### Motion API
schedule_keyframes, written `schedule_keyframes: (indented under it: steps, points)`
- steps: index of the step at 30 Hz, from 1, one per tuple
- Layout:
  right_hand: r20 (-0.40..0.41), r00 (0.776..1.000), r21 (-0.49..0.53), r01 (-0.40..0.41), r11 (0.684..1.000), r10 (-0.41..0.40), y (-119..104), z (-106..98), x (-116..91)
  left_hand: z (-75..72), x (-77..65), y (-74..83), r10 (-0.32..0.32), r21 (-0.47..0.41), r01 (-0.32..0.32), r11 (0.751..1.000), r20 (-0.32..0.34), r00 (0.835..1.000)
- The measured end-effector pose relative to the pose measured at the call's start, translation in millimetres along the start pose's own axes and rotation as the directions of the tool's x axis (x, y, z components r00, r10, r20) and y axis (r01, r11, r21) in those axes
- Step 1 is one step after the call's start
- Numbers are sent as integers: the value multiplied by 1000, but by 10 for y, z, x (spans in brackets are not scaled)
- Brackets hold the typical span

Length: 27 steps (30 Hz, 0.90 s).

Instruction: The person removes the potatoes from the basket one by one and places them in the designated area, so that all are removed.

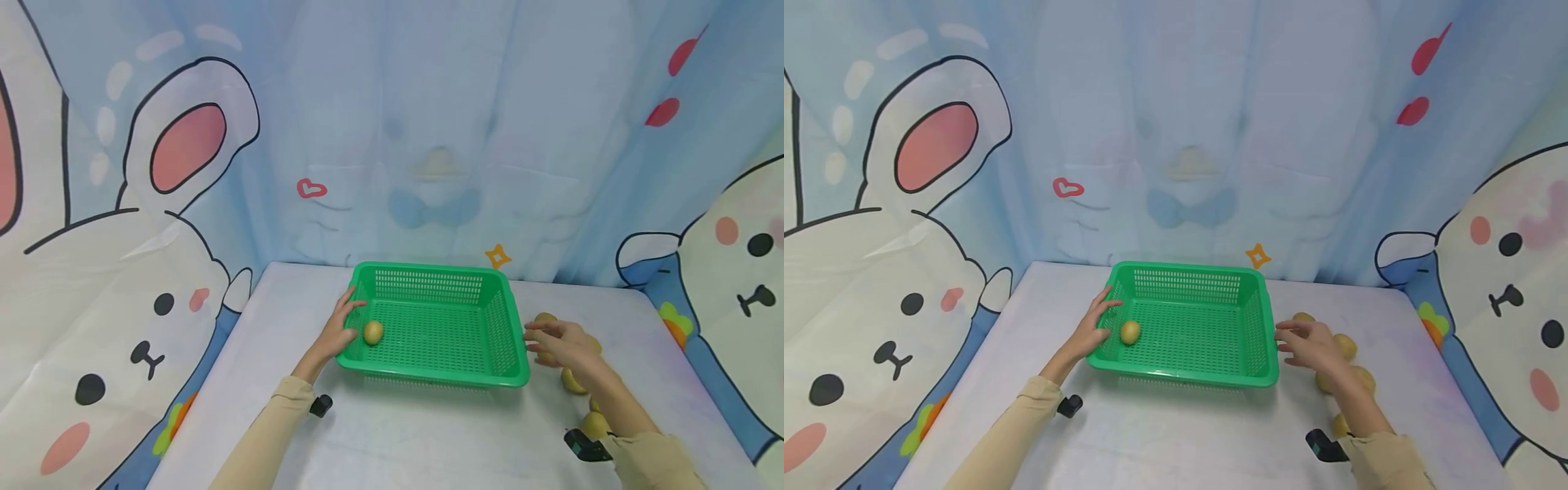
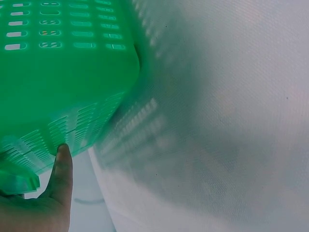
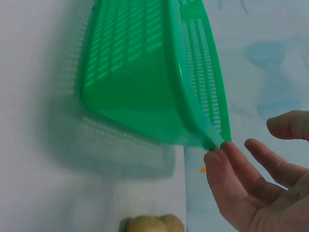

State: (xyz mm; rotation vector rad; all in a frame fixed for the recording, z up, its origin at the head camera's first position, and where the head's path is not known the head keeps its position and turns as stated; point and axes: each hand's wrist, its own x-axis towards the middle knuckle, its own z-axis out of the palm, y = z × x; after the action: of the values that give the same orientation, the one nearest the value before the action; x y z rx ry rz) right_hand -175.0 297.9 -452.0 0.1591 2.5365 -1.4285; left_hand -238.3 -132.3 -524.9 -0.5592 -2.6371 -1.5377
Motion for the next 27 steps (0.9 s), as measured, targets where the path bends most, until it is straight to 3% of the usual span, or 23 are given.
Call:
schedule_keyframes:
  steps: [12, 18, 27]
  points:
    - [11, 993, -115, 118, 986, -118, -353, 211, 157, 3, -10, 12, 10, 0, -10, 1000, 1, 1000]
    - [48, 991, -1, 125, 992, -124, -536, 401, 240, 8, -6, 15, 20, -9, -20, 1000, -6, 1000]
    - [160, 980, 198, 87, 976, -120, -894, 905, 533, -10, 11, -4, -1, -11, 1, 1000, -4, 1000]
